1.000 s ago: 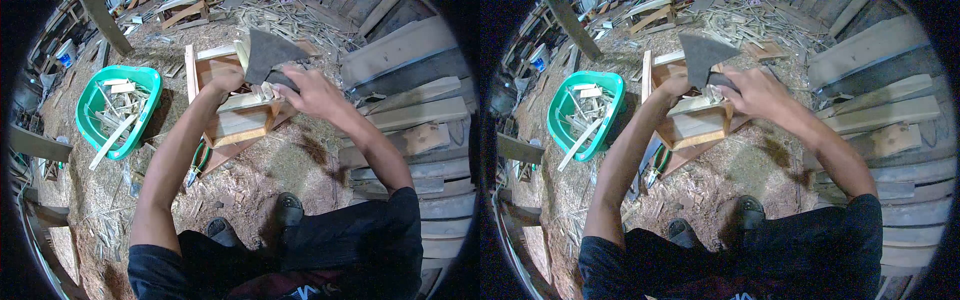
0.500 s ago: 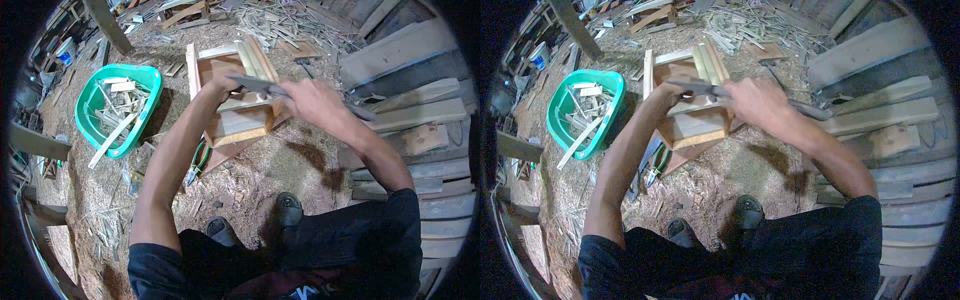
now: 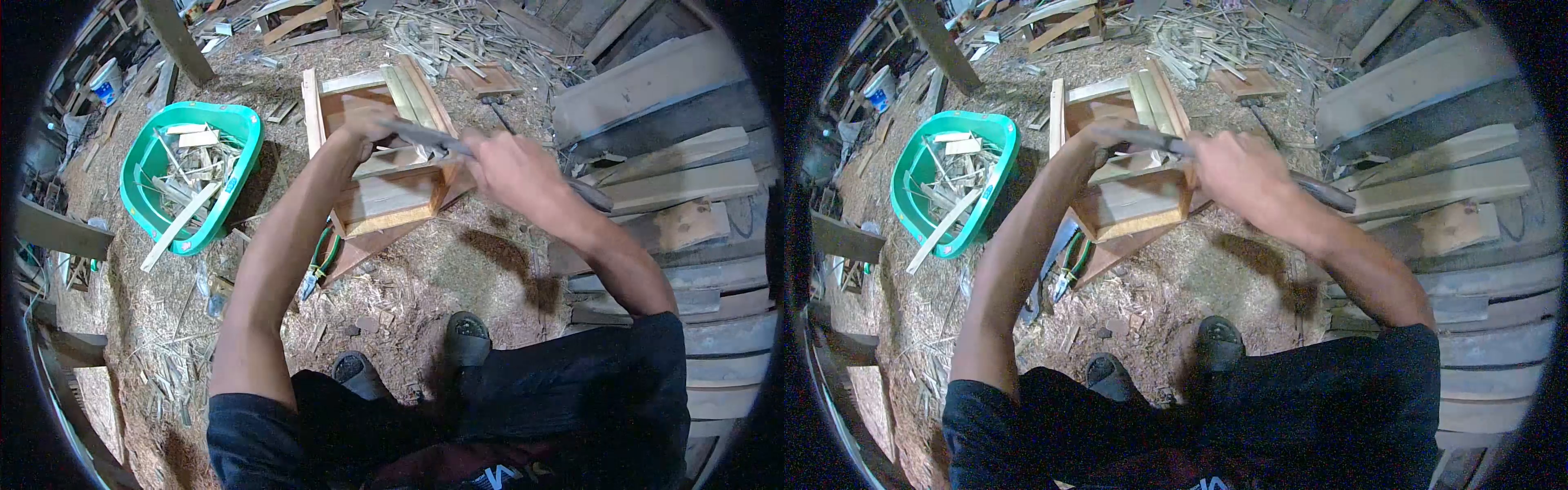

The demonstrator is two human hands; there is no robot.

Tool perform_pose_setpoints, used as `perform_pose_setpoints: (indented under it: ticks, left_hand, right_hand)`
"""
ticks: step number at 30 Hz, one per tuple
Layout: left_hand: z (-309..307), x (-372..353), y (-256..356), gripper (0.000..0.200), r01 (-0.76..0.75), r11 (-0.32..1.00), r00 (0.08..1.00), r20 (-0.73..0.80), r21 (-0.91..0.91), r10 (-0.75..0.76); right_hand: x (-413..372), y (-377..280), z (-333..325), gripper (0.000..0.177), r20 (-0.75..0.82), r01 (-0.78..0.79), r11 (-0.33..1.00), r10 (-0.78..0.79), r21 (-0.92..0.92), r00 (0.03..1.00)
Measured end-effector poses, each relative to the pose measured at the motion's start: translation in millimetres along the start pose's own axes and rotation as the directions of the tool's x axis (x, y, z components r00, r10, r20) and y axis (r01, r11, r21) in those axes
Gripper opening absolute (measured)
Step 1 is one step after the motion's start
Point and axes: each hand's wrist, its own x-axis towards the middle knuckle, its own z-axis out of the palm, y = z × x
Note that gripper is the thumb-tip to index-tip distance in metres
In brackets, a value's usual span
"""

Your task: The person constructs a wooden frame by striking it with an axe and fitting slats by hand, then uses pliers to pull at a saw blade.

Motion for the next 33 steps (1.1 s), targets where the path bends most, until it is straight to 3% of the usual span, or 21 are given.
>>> perform_pose_setpoints:
  ticks: [2,3,6,12,13,15,16,18,20,21,22,24,25,28,33]
  left_hand:
    - [21,-19,52,0.021,0.285,0.917,0.933,-0.139,-0.278,-0.332]
    - [16,-19,58,0.02,0.282,0.924,0.953,-0.038,-0.257,-0.302]
    - [24,-27,71,0.018,0.286,0.929,0.934,-0.149,-0.234,-0.325]
    - [15,-31,57,0.017,0.253,0.914,0.943,-0.131,-0.318,-0.307]
    - [12,-32,55,0.02,0.258,0.907,0.957,-0.042,-0.333,-0.288]
    - [17,-26,56,0.014,0.35,0.909,0.921,-0.096,-0.225,-0.378]
    - [16,-26,57,0.013,0.394,0.903,0.899,-0.133,-0.171,-0.418]
    - [15,-23,43,0.014,0.279,0.906,0.925,-0.166,-0.318,-0.343]
    - [23,-20,51,0.014,0.204,0.908,0.939,-0.189,-0.365,-0.286]
    - [13,-12,32,0.015,0.204,0.935,0.967,-0.087,-0.289,-0.238]
    - [15,-15,41,0.015,0.255,0.919,0.949,-0.104,-0.301,-0.298]
    - [19,-20,57,0.015,0.35,0.878,0.902,-0.137,-0.328,-0.41]
    - [12,-18,57,0.012,0.365,0.91,0.917,-0.09,-0.194,-0.387]
    - [19,-19,56,0.011,0.336,0.897,0.905,-0.166,-0.286,-0.392]
    - [23,-17,54,0.012,0.329,0.865,0.894,-0.169,-0.379,-0.414]
  right_hand:
    - [-1,-4,-12,0.022,-0.024,0.012,0.999,-0.011,0.036,1.0]
    - [-1,-7,-16,0.022,-0.041,0.015,0.998,-0.013,0.057,0.999]
    - [2,-16,-17,0.021,-0.041,0.034,0.996,-0.031,0.081,0.999]
    - [6,-21,-6,0.023,-0.026,0.037,0.998,-0.036,0.042,0.999]
    - [7,-19,1,0.023,-0.024,0.04,0.998,-0.038,0.057,0.999]
    - [12,-19,9,0.023,-0.027,0.048,0.995,-0.045,0.089,0.999]
    - [10,-20,2,0.023,0.025,0.003,0.996,-0.006,0.086,1.0]
    - [4,-22,-20,0.024,0.136,-0.082,0.994,0.072,0.068,0.988]
    - [6,-7,-12,0.026,-0.047,0.046,0.988,-0.04,0.145,0.998]
    - [9,1,-6,0.026,-0.154,0.136,0.972,-0.107,0.191,0.982]
    - [14,9,2,0.026,-0.261,0.23,0.946,-0.168,0.228,0.951]
    - [33,40,25,0.03,-0.171,0.183,0.941,-0.137,0.286,0.976]
    - [36,43,24,0.033,-0.121,0.156,0.939,-0.125,0.307,0.985]
    - [35,37,-4,0.038,0.24,-0.177,0.827,0.053,0.533,0.969]
    - [40,49,24,0.04,-0.16,0.136,0.931,-0.086,0.337,0.983]
